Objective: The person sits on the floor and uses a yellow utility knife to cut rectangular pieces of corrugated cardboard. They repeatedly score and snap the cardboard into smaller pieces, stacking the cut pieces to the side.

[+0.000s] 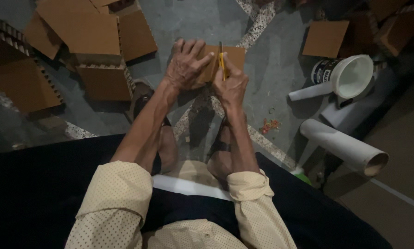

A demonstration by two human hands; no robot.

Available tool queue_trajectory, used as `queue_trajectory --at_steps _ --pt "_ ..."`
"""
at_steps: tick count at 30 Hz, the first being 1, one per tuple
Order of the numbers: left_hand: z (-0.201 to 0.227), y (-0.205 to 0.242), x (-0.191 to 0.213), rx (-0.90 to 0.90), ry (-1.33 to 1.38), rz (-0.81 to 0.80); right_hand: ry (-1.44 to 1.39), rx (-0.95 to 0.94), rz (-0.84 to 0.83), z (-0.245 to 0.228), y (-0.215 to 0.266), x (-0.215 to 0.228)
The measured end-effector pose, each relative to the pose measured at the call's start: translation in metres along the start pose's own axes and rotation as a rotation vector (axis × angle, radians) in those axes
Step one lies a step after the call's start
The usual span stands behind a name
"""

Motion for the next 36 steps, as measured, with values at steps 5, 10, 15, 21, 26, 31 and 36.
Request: queue_trajectory --at_steps 5,10,15,21,26,31,36 --pt "-0.002 -0.004 -0.003 0.033 0.035 -0.070 -0.018 -0.003 -0.015 0.003 -0.006 0.000" --pt "0.001 -0.003 0.001 0.017 0.051 -0.051 0.031 0.023 -0.035 0.004 -0.003 -0.003" --pt "0.000 -0.002 -0.001 0.027 0.039 -0.038 -0.034 -0.083 -0.057 0.014 -0.002 -0.013" --pt "0.001 -0.002 0.001 0.009 -0.018 -0.025 0.037 -0.065 -0.163 0.024 -0.015 -0.028" --pt "0.002 -0.008 0.008 0.026 0.069 -0.058 -0.193 0.096 -0.074 0.019 0.016 -0.019" --pt "0.008 -0.007 0.011 -0.001 0.081 -0.046 -0.559 -0.211 -0.160 0.054 0.083 -0.033" --pt "0.010 -0.001 0.016 -0.052 -0.079 0.050 -0.112 -0.098 -0.009 0.044 0.104 -0.030"
Point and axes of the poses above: each hand's wrist, its own y-axis away from the middle knuckle, its own x-axis out of the back of the hand, z = x × y, the point moved 9 cm from there along -y, towards the middle knuckle, and after that the axes turned 6 degrees about y, right-handed, at the moved point
